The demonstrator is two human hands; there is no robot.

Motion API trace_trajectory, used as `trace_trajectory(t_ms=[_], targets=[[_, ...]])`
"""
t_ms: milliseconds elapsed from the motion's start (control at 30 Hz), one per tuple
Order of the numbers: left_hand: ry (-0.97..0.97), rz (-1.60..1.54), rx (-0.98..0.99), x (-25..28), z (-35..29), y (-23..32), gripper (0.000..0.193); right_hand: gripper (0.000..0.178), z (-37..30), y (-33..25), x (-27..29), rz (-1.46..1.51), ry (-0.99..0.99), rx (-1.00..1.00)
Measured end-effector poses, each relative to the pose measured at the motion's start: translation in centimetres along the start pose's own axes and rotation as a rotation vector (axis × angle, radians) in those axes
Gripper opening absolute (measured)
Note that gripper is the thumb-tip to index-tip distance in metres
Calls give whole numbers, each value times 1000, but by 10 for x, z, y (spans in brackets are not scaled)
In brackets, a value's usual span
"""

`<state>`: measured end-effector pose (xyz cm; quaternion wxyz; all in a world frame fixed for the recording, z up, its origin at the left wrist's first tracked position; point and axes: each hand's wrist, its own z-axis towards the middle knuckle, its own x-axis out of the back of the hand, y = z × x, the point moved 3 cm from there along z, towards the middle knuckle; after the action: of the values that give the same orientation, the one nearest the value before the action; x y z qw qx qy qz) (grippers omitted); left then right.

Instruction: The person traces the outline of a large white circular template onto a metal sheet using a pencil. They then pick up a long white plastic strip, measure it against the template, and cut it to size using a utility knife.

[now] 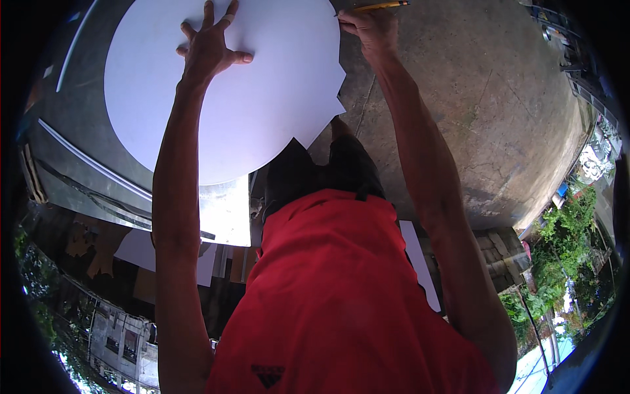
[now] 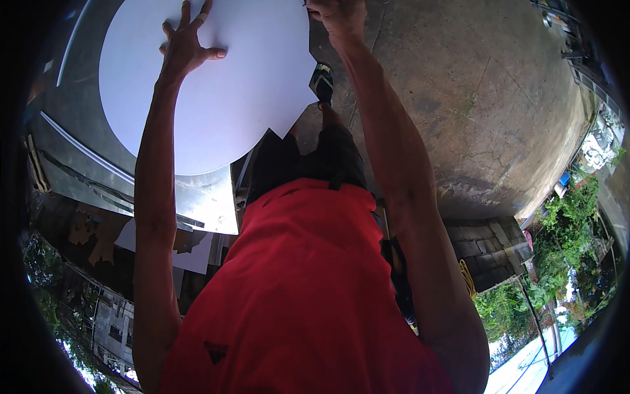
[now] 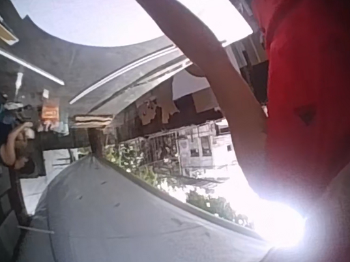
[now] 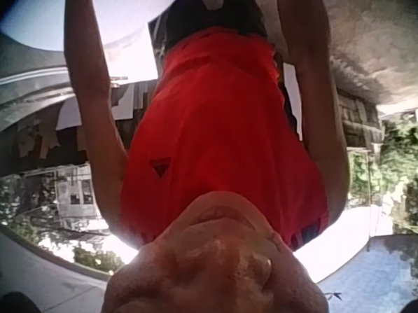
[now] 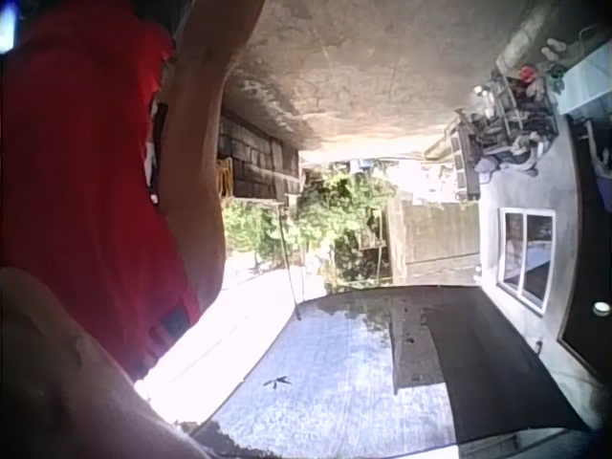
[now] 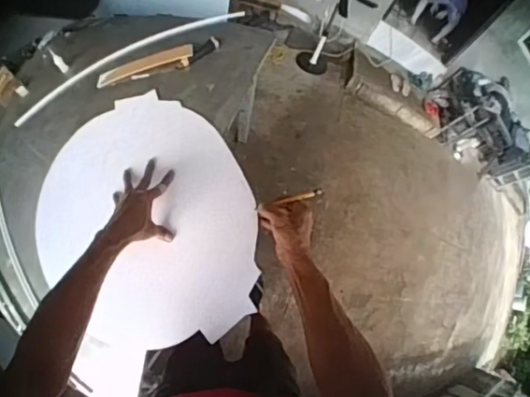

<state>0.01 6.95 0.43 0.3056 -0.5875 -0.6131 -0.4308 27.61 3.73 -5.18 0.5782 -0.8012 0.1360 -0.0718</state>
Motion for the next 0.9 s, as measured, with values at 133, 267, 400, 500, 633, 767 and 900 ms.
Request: trace_trajectory(t_ms=[133, 267, 400, 500, 633, 767, 900], targets=[[-4, 2, 2, 3, -2, 3, 133, 18, 3, 9, 4, -17, 21, -16], [-1, -4, -9, 4, 0, 8, 132, 18, 13, 35, 20, -78, -42, 22], [15, -11, -2, 1, -3, 3, 132, 18, -7, 16, 2, 138, 35, 31], [17, -5, -6, 2, -2, 5, 131, 18, -8, 21, 8, 120, 15, 46], [20, 4, -4, 2, -3, 5, 131, 17, -14, 17, 7, 41, 45, 25], [20, 16, -2, 2, -2, 5, 131, 17, -21, 13, 6, 33, 48, 39], [78, 26, -32, -2, -1, 5, 124, 22, -25, 11, 7, 172, 91, -29]])
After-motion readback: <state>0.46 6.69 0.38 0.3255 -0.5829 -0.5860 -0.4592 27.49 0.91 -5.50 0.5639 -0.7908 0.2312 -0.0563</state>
